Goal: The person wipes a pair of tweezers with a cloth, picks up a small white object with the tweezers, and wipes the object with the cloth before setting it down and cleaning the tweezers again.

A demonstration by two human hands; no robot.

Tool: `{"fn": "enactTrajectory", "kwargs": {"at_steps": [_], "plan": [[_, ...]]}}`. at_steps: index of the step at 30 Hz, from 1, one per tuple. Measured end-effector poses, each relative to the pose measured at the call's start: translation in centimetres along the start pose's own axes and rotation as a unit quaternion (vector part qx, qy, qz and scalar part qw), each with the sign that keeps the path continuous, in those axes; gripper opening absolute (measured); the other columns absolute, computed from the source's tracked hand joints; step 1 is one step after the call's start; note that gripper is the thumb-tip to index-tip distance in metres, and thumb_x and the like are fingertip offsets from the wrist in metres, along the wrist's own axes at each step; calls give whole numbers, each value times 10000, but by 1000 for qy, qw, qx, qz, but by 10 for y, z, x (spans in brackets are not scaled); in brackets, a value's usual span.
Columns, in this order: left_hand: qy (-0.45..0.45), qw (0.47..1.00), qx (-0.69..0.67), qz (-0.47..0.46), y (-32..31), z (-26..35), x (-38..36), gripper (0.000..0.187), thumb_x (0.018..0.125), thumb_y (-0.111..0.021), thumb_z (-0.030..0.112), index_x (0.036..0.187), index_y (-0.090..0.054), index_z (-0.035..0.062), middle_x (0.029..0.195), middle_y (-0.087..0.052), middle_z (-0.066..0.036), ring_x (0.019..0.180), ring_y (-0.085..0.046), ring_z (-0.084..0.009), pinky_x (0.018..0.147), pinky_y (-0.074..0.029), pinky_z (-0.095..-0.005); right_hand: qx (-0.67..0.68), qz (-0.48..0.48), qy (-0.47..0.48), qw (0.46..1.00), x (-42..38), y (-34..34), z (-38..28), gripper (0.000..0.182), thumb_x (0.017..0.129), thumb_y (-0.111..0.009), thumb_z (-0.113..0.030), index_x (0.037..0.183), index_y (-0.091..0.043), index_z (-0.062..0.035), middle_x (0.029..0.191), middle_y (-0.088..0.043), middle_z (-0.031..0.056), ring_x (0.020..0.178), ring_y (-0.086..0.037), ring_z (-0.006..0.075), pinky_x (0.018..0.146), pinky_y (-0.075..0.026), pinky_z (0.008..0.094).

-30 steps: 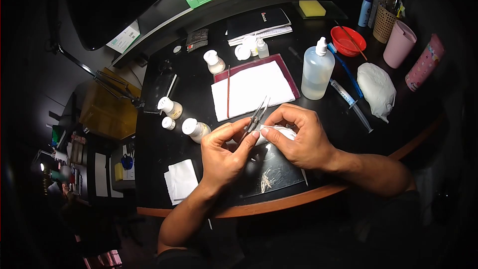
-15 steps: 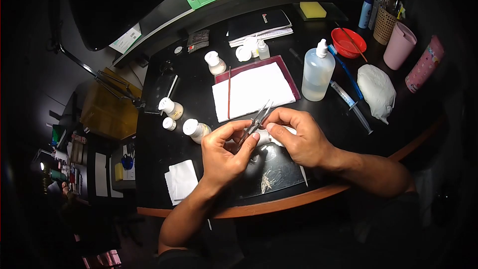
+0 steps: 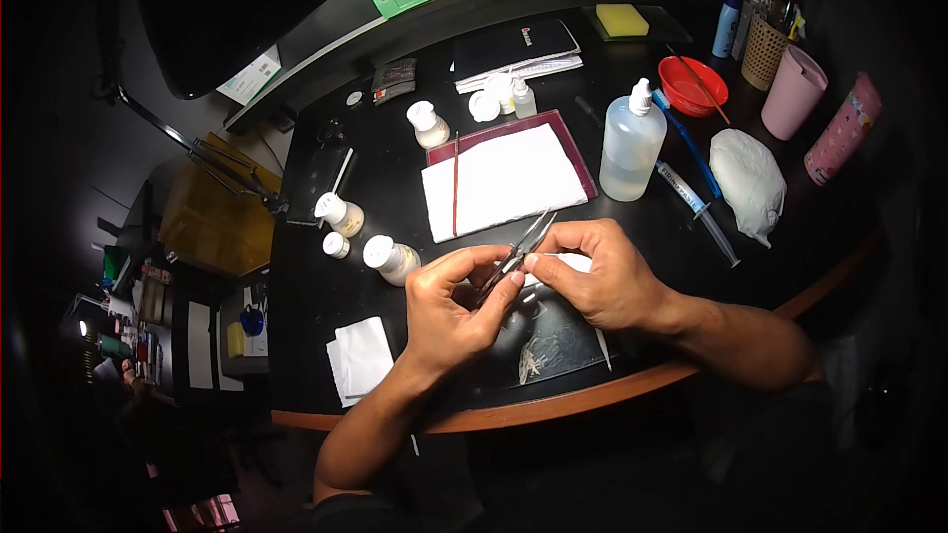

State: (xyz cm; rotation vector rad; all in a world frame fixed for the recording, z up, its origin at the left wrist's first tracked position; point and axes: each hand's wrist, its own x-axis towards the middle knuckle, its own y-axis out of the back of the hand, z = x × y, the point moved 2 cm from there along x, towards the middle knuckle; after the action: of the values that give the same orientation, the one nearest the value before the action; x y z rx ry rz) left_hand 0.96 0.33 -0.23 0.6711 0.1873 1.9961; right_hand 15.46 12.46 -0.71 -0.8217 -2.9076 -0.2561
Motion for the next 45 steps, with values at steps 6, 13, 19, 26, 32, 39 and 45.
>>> {"fn": "enactTrajectory", "kwargs": {"at_steps": [6,13,19,26,32,39,45], "plan": [[28,998,-62,-10,0,1,-1,170,842,-749,15,1000,-715,-39,726,-669,-15,626,-575,-35,544,-423,-182,-11,13,14,1000,0,-1,-1,220,926,-636,-162,835,-687,31,717,-678,71,695,-589,79,634,-474,281],[73,991,-110,-20,1,-1,-2,121,881,-722,13,973,-661,-37,776,-676,-14,679,-585,-18,571,-429,-150,74,39,35,996,0,-5,3,186,897,-708,-168,936,-663,9,842,-682,43,781,-616,83,711,-503,262],[19,993,-110,-23,-2,0,-2,97,871,-722,-4,916,-639,-25,743,-672,-22,653,-596,-15,536,-419,-153,115,-10,-13,993,1,0,2,210,870,-762,-179,949,-662,-11,871,-678,38,817,-616,76,744,-500,247],[19,995,-92,-27,1,2,-3,93,867,-723,-7,904,-639,-28,724,-669,-30,631,-602,-21,520,-416,-152,137,-15,-61,989,-1,0,-4,198,884,-761,-186,940,-678,-15,855,-692,44,825,-614,67,731,-498,241],[9,995,-100,-16,0,2,-3,99,863,-732,0,898,-641,-21,710,-659,-16,604,-570,-8,504,-388,-150,53,7,44,998,0,0,-4,234,864,-782,-199,933,-660,-11,859,-669,38,821,-604,69,729,-493,243],[21,995,-94,-19,0,-2,-4,98,857,-735,-5,870,-639,-18,693,-644,-3,580,-531,7,495,-365,-152,106,27,7,994,1,4,-4,262,821,-819,-178,928,-654,-5,851,-664,34,812,-603,72,712,-492,240],[-3,995,-104,-11,-1,-2,-5,105,847,-738,-12,843,-634,-24,676,-631,-7,581,-529,5,494,-359,-155,61,38,25,997,2,7,-7,286,799,-841,-164,944,-662,6,843,-685,51,771,-620,76,662,-508,237]]}}
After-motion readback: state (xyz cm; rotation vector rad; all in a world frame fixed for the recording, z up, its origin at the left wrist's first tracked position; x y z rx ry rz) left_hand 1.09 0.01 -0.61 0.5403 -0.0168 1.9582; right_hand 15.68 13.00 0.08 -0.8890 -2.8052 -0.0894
